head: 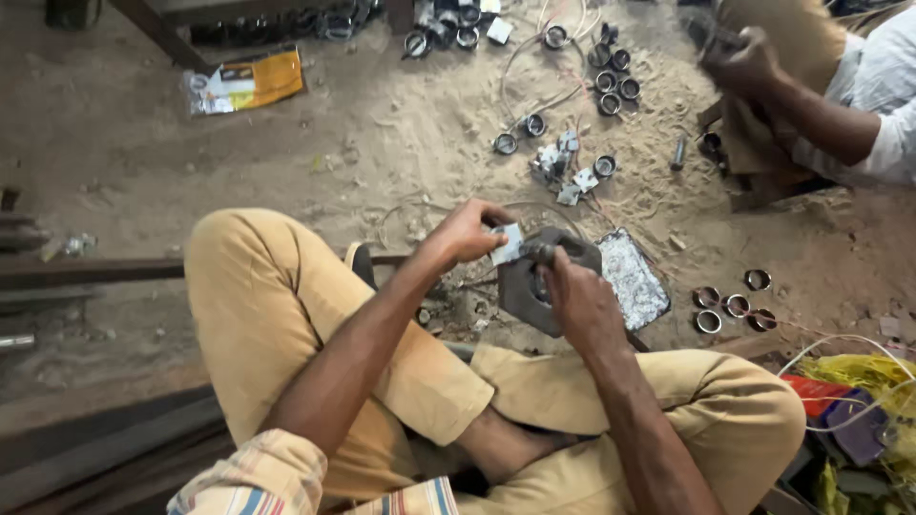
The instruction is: The person sits on the ground and uses a hammer to strike a small metal piece held against a heavy metal block. The person repeatedly hits the metal piece to shape it, occasionally adjusting its position on the block.
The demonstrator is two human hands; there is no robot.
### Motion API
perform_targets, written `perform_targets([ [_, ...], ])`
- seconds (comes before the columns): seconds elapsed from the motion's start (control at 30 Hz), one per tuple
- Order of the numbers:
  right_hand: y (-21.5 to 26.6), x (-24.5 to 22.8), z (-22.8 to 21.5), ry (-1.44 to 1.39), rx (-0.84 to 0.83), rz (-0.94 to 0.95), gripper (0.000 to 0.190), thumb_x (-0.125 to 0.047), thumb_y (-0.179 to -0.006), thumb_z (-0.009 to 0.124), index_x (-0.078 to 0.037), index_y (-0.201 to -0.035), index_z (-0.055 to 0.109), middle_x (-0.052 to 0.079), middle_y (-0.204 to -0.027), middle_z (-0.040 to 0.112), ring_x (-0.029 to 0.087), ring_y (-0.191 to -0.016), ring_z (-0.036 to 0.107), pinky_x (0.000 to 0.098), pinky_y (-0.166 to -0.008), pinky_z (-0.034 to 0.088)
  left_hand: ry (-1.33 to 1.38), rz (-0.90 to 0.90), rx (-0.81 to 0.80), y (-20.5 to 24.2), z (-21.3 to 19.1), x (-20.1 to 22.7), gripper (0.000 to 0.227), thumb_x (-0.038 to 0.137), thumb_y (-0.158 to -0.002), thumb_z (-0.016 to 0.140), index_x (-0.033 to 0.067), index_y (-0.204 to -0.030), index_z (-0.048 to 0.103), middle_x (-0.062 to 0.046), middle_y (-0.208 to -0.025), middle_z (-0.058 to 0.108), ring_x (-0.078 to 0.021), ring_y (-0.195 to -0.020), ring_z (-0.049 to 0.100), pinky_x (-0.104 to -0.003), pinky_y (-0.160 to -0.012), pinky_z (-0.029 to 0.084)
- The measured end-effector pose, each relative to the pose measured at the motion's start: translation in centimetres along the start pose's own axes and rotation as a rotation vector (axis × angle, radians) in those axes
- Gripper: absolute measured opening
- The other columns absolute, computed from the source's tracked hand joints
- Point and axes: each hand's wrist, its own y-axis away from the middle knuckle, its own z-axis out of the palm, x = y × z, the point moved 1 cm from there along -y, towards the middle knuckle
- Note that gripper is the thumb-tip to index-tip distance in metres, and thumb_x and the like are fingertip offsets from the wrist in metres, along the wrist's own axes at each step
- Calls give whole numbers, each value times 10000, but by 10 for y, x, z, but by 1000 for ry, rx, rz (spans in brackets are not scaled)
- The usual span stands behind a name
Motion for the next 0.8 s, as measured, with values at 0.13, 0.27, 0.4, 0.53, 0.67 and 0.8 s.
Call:
perform_targets([
  [0.13, 0, -3, 3, -19, -38, 9, 297, -301, -1005, 578, -78, -1198, 608, 246, -845, 710, 473, -784, 678, 593, -646, 499, -32, -101, 16, 4, -1, -4, 367, 155, -811, 806, 90, -1170, 766, -112, -1046, 790, -174, -914, 730, -320, -807, 580],
  [0.27, 1, -1, 2, -50, 48, -87, 363, -273, -979, 592, -42, -1259, 595, 243, -857, 713, 464, -762, 685, 579, -630, 505, -10, -126, 10, 5, 1, -1, 364, 160, -814, 800, 95, -1171, 771, -103, -1055, 785, -175, -908, 718, -330, -794, 574],
  [0.4, 0, 2, 5, -21, -40, -1, 335, -273, -1005, 584, -50, -1254, 603, 224, -874, 718, 440, -808, 696, 561, -655, 512, -67, -39, -6, 4, -3, -1, 377, 145, -810, 802, 87, -1181, 763, -99, -1064, 787, -172, -928, 717, -332, -814, 573],
  [0.53, -1, 2, 3, -41, 33, -83, 358, -266, -1002, 587, -43, -1282, 595, 230, -879, 716, 435, -801, 696, 554, -647, 513, -42, -66, -11, 3, -5, 2, 395, 183, -807, 795, 88, -1188, 756, -106, -1075, 781, -179, -927, 725, -338, -809, 584],
  [0.67, 1, 1, 1, -37, -5, -42, 339, -277, -1004, 572, -52, -1257, 595, 225, -875, 718, 429, -789, 702, 546, -643, 523, -129, -135, -12, 6, -5, 6, 447, 241, -797, 822, 56, -1197, 746, -132, -1060, 774, -189, -919, 725, -337, -811, 575],
  [0.8, 3, -1, -2, -69, 23, -80, 273, -260, -1019, 563, -50, -1191, 595, 228, -881, 717, 438, -804, 695, 551, -633, 517, -89, -192, -17, 5, -5, -3, 475, 261, -796, 815, 34, -1204, 724, -138, -1049, 763, -199, -911, 720, -353, -788, 573],
])
